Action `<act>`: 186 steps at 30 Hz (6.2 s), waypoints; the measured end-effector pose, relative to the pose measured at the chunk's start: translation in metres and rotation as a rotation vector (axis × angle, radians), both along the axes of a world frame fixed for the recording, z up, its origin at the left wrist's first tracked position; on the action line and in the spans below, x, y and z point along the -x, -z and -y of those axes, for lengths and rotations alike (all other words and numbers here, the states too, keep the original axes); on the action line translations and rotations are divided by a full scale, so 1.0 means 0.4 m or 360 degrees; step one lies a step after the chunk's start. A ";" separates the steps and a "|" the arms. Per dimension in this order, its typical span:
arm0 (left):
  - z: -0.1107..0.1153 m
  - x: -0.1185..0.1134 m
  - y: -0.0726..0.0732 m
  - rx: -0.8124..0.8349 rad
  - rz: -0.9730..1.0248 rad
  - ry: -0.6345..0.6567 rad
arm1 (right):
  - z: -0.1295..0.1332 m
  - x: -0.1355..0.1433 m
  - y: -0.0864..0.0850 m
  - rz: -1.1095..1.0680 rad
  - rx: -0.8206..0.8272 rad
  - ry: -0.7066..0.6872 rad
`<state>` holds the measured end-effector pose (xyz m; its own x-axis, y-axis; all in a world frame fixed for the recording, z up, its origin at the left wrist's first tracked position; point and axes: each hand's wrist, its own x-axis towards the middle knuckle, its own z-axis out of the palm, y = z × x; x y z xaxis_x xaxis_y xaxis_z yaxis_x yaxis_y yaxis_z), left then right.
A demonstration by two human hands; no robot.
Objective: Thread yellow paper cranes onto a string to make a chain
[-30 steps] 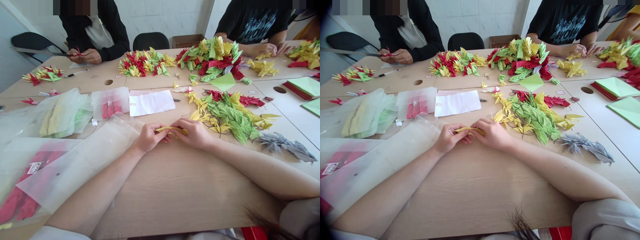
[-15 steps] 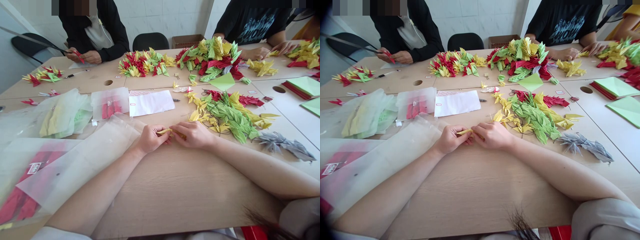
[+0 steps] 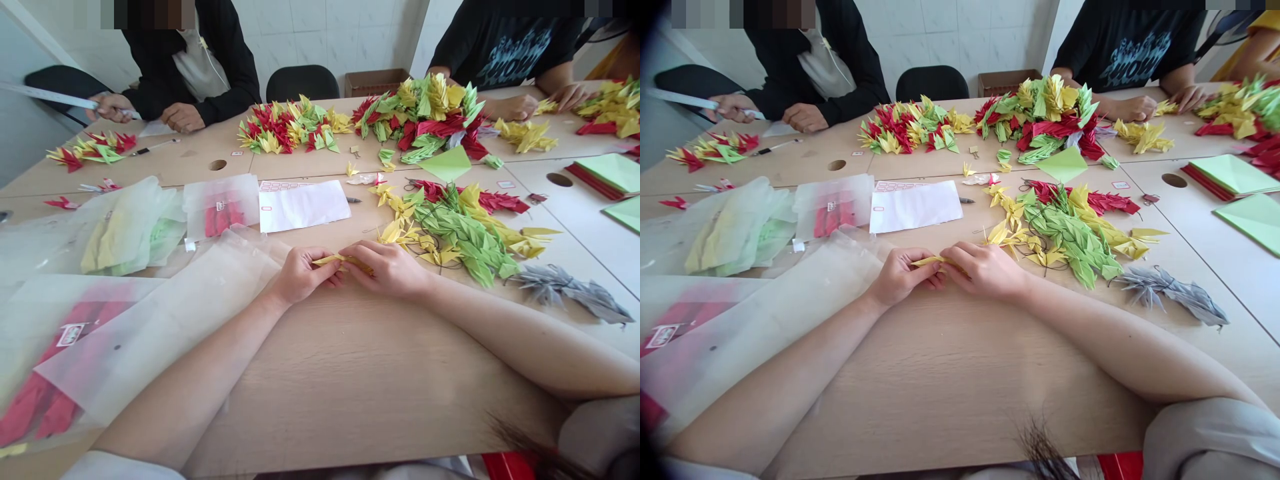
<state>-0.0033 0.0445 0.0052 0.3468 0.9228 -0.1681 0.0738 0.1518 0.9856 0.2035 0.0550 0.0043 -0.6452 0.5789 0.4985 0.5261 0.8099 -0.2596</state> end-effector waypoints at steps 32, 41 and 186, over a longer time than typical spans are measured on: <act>0.001 0.013 -0.010 0.0157 0.0078 0.0300 | -0.049 -0.002 -0.029 0.0076 0.0676 -0.0607; 0.003 0.010 -0.014 0.0167 0.0070 0.0289 | -0.041 0.002 -0.033 0.0110 0.0695 -0.0596; -0.014 0.027 0.025 -0.0429 -0.0081 -0.0017 | -0.018 0.002 -0.003 -0.0417 0.0258 -0.0206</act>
<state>-0.0143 0.0502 -0.0049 0.3340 0.9402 0.0669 0.1240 -0.1142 0.9857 0.2026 0.0623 0.0056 -0.5806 0.5860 0.5652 0.3197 0.8026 -0.5037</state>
